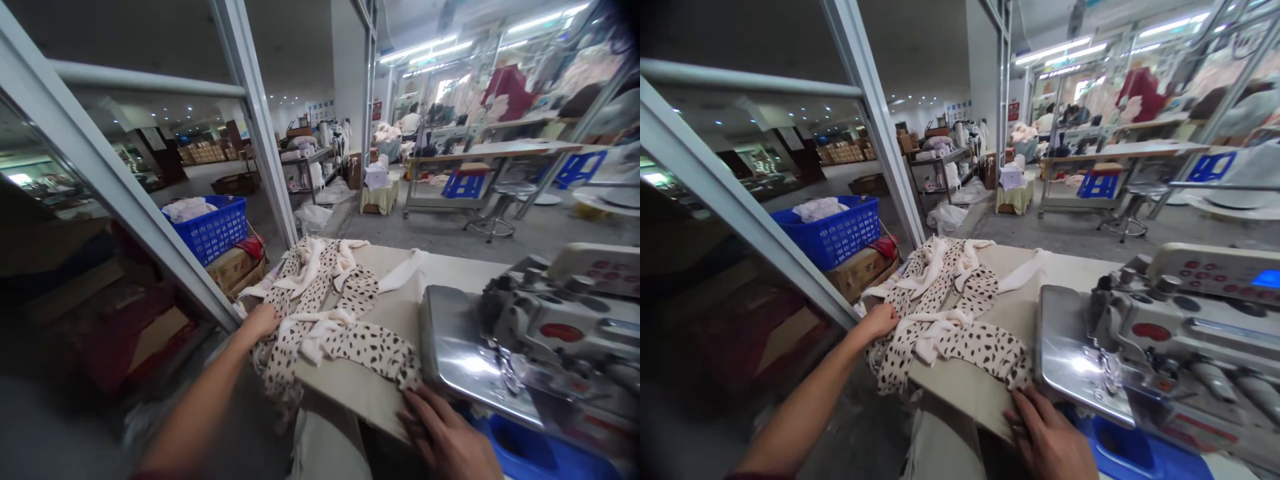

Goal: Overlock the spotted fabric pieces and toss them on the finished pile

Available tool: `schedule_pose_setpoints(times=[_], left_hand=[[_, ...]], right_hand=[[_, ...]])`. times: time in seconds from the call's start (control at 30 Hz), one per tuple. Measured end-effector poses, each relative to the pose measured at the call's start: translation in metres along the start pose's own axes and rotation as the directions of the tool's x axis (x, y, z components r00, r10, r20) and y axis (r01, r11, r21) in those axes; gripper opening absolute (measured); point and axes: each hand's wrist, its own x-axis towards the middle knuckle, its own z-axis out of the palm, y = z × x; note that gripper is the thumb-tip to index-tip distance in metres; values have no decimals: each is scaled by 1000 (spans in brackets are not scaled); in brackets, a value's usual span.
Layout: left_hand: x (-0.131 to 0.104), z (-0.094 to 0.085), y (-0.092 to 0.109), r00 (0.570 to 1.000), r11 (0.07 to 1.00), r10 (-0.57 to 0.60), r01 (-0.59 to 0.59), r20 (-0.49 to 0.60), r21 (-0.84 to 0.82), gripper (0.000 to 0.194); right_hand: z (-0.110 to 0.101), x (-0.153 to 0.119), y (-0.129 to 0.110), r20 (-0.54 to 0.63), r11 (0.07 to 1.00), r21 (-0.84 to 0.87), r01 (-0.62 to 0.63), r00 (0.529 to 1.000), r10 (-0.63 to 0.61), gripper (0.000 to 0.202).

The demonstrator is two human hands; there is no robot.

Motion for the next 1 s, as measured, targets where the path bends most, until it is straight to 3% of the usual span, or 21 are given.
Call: schedule_pose_setpoints(times=[0.13,0.23,0.33,0.43,0.53,0.67,0.73,0.8,0.83,0.9,0.97,1.0], left_hand=[[4,-6,-6,998,993,-53,51,-16,-106,23],[7,-30,-3,989,959,-90,55,-114,-277,24],[5,-54,13,978,867,-76,-31,-194,-497,19],[-5,-65,47,979,713,28,-162,-203,-682,40],[-23,-62,95,966,539,186,-252,-179,-803,66],[-57,-44,149,912,112,362,-247,-192,-963,68],[-71,-32,159,905,32,372,-233,-205,-972,65],[-78,-17,151,914,70,340,-258,-220,-964,64],[-79,-9,142,922,136,314,-282,-228,-950,63],[-78,6,115,935,395,256,-334,-247,-856,60],[-77,16,84,940,734,207,-333,-272,-592,53],[-77,19,72,938,804,181,-315,-297,-505,51]], right_hand=[[-10,6,-8,7,1000,-23,-18,1000,18,44],[-16,16,-14,44,1000,-20,-4,999,5,53],[-13,22,-18,68,997,-71,-20,997,25,52],[-8,21,-19,42,990,-124,-67,996,73,45],[-11,17,-20,32,992,-73,-101,994,103,35],[-20,16,-21,72,987,-12,-162,984,162,25],[-23,16,-22,79,987,9,-161,984,160,20],[-24,16,-23,90,987,16,-161,983,159,19],[-24,17,-23,98,986,14,-166,982,164,19],[-25,18,-24,108,982,3,-189,976,188,21],[-26,19,-26,104,978,3,-207,973,205,21],[-27,19,-26,96,977,10,-212,973,210,22]])
